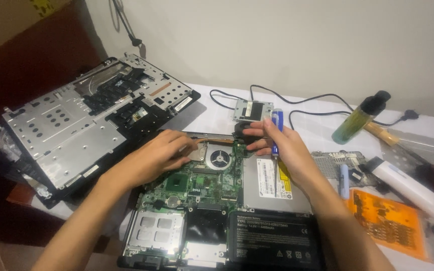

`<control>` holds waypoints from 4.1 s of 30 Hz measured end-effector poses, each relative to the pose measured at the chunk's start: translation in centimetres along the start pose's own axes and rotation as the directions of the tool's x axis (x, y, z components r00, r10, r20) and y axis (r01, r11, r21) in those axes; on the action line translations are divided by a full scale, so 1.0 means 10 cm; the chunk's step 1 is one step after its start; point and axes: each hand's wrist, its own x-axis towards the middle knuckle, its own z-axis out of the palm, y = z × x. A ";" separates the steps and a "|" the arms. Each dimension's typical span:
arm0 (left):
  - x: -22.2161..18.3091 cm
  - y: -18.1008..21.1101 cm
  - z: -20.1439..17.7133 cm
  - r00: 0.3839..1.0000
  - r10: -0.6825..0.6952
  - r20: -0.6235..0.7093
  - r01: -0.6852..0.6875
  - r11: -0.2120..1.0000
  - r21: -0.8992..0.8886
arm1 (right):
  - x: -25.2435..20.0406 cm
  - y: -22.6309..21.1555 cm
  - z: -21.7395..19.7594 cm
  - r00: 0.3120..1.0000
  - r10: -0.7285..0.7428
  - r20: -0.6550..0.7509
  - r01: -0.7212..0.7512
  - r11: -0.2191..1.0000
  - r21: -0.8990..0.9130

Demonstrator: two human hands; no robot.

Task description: Mounting and screwing a cooling fan onto a laptop motherboard during a repair.

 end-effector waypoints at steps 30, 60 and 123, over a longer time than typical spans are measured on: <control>-0.11 -0.11 0.41 0.985 0.085 -0.151 -0.025 0.933 0.359 | 0.07 0.15 0.00 0.990 -0.138 -0.039 0.141 0.987 0.078; 0.33 0.20 -0.14 0.970 -0.148 -0.193 0.036 0.873 -0.487 | 0.61 -0.15 0.78 0.713 -0.681 0.169 0.687 0.726 0.031; 0.48 0.34 -0.41 0.677 0.117 -0.727 -0.506 0.791 -0.344 | 0.41 -0.61 0.64 0.820 -0.189 0.541 0.421 0.839 -0.345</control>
